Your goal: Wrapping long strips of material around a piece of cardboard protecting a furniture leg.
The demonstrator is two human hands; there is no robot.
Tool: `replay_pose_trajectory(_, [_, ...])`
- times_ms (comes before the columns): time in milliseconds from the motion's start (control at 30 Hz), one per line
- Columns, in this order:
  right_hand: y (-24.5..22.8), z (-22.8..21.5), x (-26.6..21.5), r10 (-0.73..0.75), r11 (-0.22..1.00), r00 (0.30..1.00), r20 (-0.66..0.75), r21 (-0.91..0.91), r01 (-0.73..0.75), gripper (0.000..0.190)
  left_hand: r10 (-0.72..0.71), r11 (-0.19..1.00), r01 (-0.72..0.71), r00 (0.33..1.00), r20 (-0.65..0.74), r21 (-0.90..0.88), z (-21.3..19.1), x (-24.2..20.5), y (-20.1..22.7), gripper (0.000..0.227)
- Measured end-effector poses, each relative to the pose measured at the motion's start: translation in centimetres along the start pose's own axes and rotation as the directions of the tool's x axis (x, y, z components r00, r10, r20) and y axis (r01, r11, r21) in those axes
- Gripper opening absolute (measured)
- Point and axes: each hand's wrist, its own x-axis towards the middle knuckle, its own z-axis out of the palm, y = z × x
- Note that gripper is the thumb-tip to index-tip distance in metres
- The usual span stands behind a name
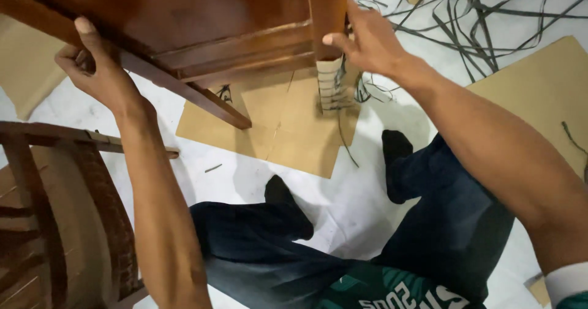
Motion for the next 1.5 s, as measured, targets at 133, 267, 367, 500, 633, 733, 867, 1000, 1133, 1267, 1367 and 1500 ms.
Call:
replay_pose_trajectory(133, [1.5, 0.1, 0.7, -0.065, 0.992, 0.998, -0.014, -0.114, 0.063, 0.069, 0.005, 0.996, -0.003, 1.0, 0.02, -0.093, 0.1, -0.4, 0.2, 0.064])
replay_pose_trajectory(267, [2.7, 0.9, 0.5, -0.079, 0.966, 0.997, -0.001, -0.248, 0.076, 0.056, -0.002, 0.996, 0.002, 1.0, 0.005, -0.089, -0.3, 0.1, -1.3, 0.073])
replay_pose_trajectory(367, [2.0, 0.7, 0.4, -0.104, 0.96, 0.994, -0.024, -0.264, 0.094, 0.055, -0.058, 0.991, 0.057, 0.998, -0.005, -0.118, -0.2, -0.2, -0.6, 0.062])
replay_pose_trajectory(500, [2.9, 1.1, 0.4, -0.072, 0.959, 0.997, -0.029, -0.275, 0.062, 0.068, -0.098, 0.99, 0.096, 0.995, -0.017, -0.108, -0.2, -0.1, -0.8, 0.069])
replay_pose_trajectory(633, [2.8, 1.0, 0.4, -0.055, 0.946, 0.998, -0.022, -0.321, 0.045, 0.069, -0.074, 0.994, 0.074, 0.997, 0.007, -0.079, -0.4, -0.2, -1.0, 0.069])
replay_pose_trajectory(733, [1.8, 0.5, 0.6, -0.045, 0.965, 0.999, -0.019, -0.259, 0.038, 0.065, -0.047, 0.994, 0.05, 0.998, 0.036, -0.094, -0.5, -0.2, -1.0, 0.066])
replay_pose_trajectory(867, [1.7, -0.1, 0.8, -0.076, 0.986, 0.997, 0.003, -0.15, 0.075, 0.06, 0.094, 0.995, -0.091, 0.991, 0.096, -0.035, -0.3, -0.9, -0.3, 0.053])
replay_pose_trajectory(1000, [0.8, -1.0, 1.1, 0.002, 0.999, 0.997, 0.071, -0.034, 0.001, 0.048, 0.077, 0.996, -0.081, 0.989, 0.127, 0.023, -0.7, -1.9, -1.0, 0.046])
replay_pose_trajectory(1133, [0.6, -0.9, 0.9, -0.021, 0.999, 0.998, 0.065, -0.046, 0.024, 0.059, 0.01, 1.0, -0.006, 0.975, 0.224, -0.018, -0.7, -2.3, -2.1, 0.06])
replay_pose_trajectory(1267, [1.1, -1.0, 0.9, -0.05, 0.999, 0.997, 0.053, 0.006, 0.05, 0.043, -0.076, 0.996, 0.085, 0.973, 0.22, -0.032, -0.7, -2.2, -4.1, 0.079])
replay_pose_trajectory(1367, [1.8, -1.5, 1.0, -0.029, 0.999, 0.998, 0.055, -0.024, 0.03, 0.035, -0.082, 0.989, 0.107, 0.972, 0.218, -0.106, -1.0, -1.8, -5.1, 0.075])
replay_pose_trajectory(1500, [2.0, -2.1, 0.7, -0.034, 0.999, 0.997, 0.076, 0.008, 0.034, 0.041, -0.073, 0.99, 0.1, 0.968, 0.242, -0.102, -0.7, -1.9, -3.7, 0.066])
